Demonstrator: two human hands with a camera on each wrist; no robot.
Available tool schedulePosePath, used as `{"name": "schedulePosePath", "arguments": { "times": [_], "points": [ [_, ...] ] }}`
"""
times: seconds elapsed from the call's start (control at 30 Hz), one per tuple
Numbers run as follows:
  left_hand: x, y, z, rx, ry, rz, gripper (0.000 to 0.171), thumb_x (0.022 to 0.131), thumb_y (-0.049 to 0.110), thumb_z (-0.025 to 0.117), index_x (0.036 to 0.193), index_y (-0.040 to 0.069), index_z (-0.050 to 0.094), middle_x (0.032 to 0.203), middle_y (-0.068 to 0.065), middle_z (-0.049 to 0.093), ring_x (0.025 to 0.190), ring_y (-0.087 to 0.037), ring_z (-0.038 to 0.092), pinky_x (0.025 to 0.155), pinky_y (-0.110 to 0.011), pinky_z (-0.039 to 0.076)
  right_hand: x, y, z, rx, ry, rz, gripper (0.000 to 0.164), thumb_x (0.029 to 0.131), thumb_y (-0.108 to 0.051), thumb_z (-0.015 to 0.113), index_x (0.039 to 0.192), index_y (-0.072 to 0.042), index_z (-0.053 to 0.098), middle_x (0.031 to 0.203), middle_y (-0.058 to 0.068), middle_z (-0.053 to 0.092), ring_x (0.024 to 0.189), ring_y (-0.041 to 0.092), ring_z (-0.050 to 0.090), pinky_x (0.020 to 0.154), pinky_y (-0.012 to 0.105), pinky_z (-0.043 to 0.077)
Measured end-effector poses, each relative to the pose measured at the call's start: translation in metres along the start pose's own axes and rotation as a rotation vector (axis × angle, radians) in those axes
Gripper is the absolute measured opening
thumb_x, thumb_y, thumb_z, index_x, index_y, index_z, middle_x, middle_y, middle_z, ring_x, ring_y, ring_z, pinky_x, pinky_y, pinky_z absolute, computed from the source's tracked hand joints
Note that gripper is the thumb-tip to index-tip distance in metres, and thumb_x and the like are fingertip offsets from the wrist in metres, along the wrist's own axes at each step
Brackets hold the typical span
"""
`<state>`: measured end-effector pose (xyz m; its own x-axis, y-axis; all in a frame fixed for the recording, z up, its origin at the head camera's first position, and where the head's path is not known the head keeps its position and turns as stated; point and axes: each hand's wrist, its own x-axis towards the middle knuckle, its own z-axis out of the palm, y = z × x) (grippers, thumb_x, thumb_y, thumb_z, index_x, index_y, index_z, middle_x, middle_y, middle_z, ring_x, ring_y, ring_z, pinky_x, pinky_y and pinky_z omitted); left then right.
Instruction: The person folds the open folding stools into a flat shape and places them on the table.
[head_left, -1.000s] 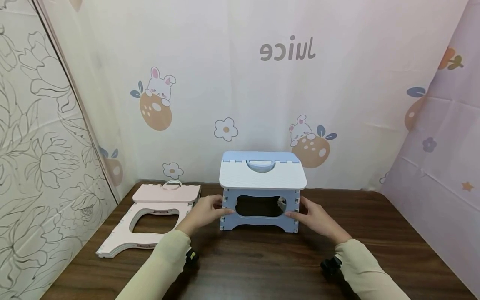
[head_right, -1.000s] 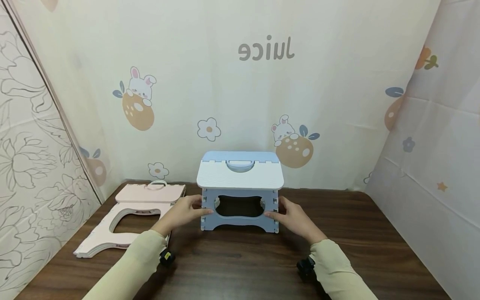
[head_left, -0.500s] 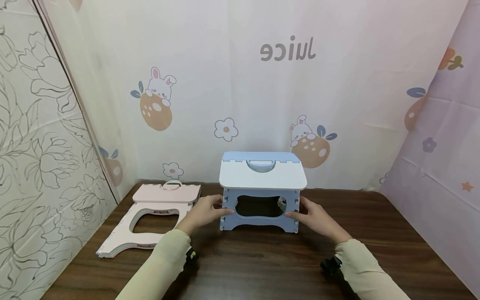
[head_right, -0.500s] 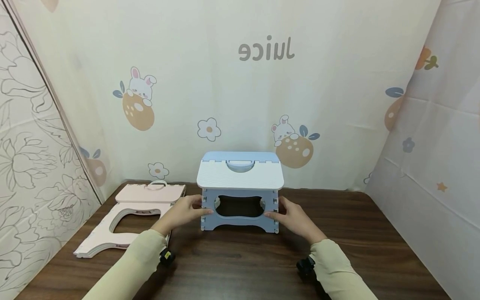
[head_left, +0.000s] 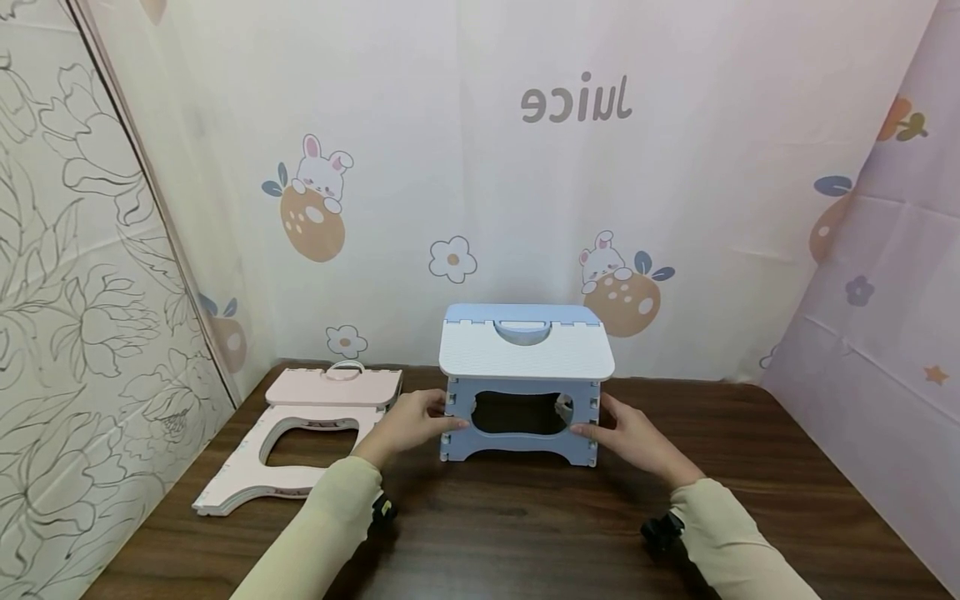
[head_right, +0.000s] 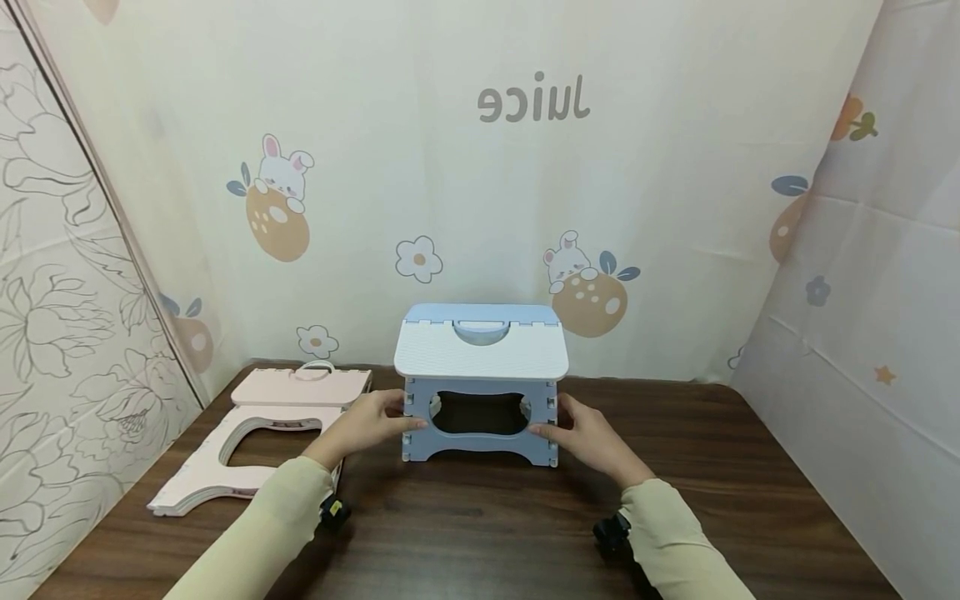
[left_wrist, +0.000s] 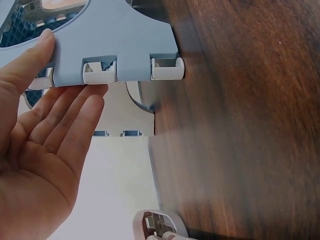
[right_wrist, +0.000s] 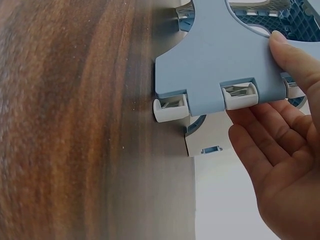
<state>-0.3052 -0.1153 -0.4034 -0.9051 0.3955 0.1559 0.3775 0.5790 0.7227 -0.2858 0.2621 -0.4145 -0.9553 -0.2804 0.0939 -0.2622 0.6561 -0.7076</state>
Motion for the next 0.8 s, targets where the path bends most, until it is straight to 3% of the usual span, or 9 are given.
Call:
{"name": "schedulePosePath", "arguments": {
  "times": [0.8],
  "points": [
    [0.0012, -0.0001, -0.0048, -0.005, -0.05, 0.003, 0.039, 0.088, 0.045, 0.076, 0.11, 0.013, 0.07, 0.098, 0.004, 0.071, 0.085, -0.01, 0.066, 0.077, -0.037, 0.055, 0.0008, -0.002, -0.0002, 0.023, -0.011, -0.007, 0.083, 0.094, -0.051, 0.066, 0.152, -0.003, 0.034, 0.134, 0.018, 0.057, 0.113, 0.028, 0.062, 0.089, 0.051, 0.052]
  ]
}}
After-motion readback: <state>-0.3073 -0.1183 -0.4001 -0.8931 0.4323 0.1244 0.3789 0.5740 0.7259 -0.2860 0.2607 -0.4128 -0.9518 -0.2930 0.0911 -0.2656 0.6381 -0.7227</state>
